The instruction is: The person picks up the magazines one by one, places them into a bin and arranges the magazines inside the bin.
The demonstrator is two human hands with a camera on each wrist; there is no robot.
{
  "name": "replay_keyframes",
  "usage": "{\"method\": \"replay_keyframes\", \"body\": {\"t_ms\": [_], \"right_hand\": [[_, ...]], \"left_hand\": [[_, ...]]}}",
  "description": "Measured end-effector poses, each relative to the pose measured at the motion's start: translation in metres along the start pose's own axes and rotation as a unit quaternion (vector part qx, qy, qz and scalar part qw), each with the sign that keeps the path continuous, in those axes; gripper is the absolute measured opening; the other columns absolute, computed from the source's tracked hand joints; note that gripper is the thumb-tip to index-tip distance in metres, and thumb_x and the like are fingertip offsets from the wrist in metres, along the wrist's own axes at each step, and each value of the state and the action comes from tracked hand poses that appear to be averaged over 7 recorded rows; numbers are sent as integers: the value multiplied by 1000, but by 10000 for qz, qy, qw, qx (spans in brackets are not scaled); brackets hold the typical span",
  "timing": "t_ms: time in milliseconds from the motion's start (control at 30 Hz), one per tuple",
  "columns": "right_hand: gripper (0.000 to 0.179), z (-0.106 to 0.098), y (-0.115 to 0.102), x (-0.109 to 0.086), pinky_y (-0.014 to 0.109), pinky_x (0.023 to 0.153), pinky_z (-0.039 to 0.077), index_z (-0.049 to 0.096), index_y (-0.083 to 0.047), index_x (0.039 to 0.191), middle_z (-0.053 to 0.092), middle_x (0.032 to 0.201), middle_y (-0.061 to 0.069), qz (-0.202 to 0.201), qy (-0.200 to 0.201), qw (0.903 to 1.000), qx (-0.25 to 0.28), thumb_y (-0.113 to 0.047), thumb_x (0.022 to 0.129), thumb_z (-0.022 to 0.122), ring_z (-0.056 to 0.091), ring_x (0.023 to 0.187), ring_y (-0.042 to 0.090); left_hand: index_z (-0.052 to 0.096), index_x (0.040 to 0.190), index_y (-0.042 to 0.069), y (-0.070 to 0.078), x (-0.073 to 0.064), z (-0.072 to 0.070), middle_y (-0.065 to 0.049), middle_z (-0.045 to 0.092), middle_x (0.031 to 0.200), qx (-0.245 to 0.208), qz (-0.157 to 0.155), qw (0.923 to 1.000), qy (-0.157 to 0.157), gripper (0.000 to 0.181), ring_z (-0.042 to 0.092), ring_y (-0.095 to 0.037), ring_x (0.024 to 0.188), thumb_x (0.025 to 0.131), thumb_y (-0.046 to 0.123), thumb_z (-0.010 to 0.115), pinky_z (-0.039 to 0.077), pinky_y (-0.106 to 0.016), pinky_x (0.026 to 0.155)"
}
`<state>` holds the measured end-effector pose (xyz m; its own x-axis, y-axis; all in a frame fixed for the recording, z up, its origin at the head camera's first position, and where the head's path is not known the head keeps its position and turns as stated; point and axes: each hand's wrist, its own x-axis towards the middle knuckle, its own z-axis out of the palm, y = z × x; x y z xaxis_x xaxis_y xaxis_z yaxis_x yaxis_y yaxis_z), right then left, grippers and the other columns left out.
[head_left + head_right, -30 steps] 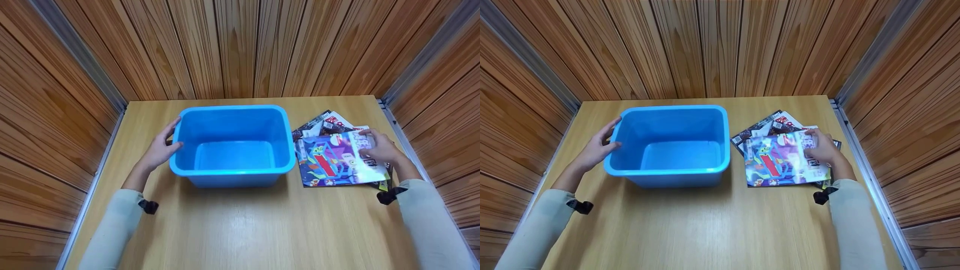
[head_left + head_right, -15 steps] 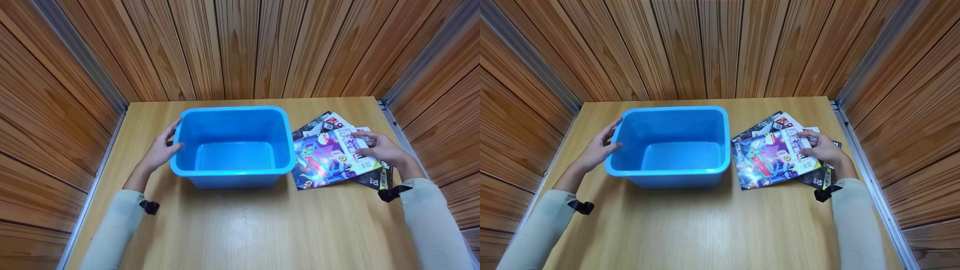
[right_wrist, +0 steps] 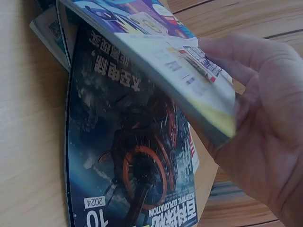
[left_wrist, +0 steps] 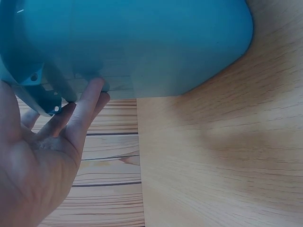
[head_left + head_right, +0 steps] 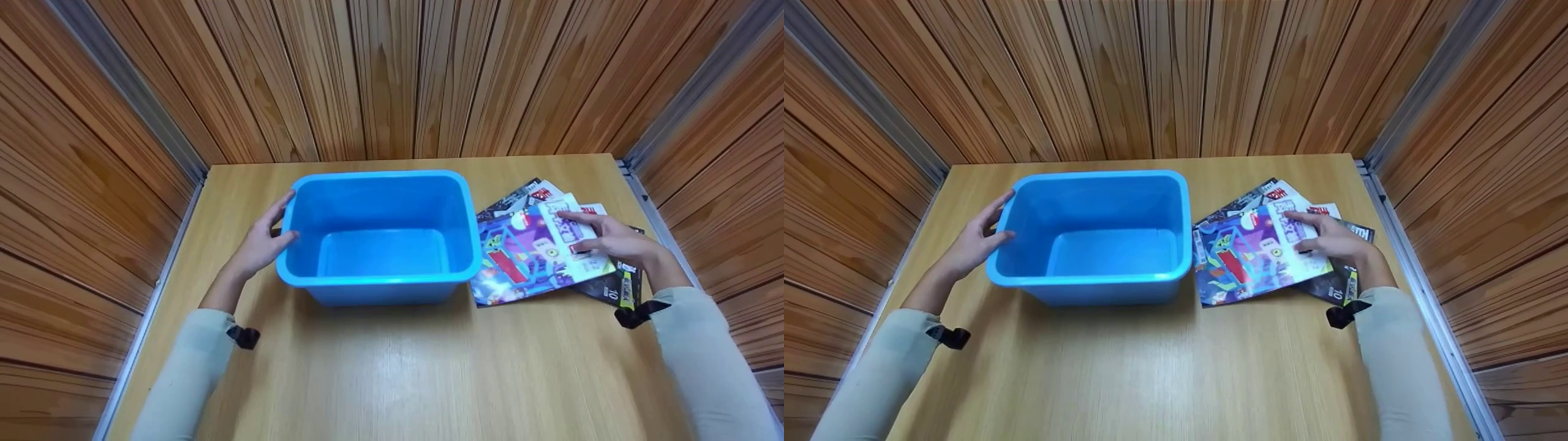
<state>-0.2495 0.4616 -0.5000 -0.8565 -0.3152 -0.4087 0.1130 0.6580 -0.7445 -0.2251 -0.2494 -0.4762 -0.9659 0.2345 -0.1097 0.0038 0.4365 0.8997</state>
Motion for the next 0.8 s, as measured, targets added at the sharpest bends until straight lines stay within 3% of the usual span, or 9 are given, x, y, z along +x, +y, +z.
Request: {"method": "replay_keyframes", "body": {"t_ms": [100,167,267,400,467,667,800], "right_hand": [[85,0,-2,-1,52,117,40,21,-24,182,-6,186,34,-26,-119,9999,60,-14,111,67,17,163,58],[84,0,-4,-1,37,109,47,22,-25,182,-4,187,32,-14,-157,9998,146,-15,112,67,24,159,54],[79,0,-8,-2,21,100,49,27,-25,181,-2,187,31,-34,-148,9995,274,-19,113,67,27,159,53],[75,0,-13,-4,18,100,44,34,-22,179,0,187,31,-124,-42,9998,134,-22,112,69,20,162,56],[76,0,-17,-5,18,98,48,34,-21,178,3,186,30,-160,-33,9998,135,-20,111,70,25,159,54],[77,3,-25,-10,16,96,53,36,-24,178,13,186,27,-390,81,9989,262,-16,110,71,35,149,35],[75,5,-28,-13,19,94,60,38,-25,177,20,182,25,-425,151,9977,508,-14,111,71,49,134,19]], "left_hand": [[15,183,35,0,0,0,-14,20,191,5,-38,10000,1,86,28,-56,172,114,23,65,43,-76,128],[15,183,35,-1,0,1,-14,20,191,9,-47,10000,3,86,28,-56,172,114,23,65,43,-76,128],[15,183,35,-1,-1,1,-15,20,191,0,-28,10000,19,85,29,-56,172,114,23,64,43,-76,127],[16,183,34,-1,-1,1,-14,21,191,12,12,10000,43,85,28,-54,173,114,24,65,43,-75,128],[16,183,33,-1,-1,0,-13,21,191,7,43,10000,46,85,27,-53,174,114,24,65,42,-75,129],[16,183,32,-1,0,0,-13,21,191,-12,113,9999,26,84,26,-52,174,114,23,64,42,-75,129],[18,183,32,0,1,0,-14,21,191,-13,91,10000,17,84,27,-54,173,114,20,64,42,-76,128]]}}
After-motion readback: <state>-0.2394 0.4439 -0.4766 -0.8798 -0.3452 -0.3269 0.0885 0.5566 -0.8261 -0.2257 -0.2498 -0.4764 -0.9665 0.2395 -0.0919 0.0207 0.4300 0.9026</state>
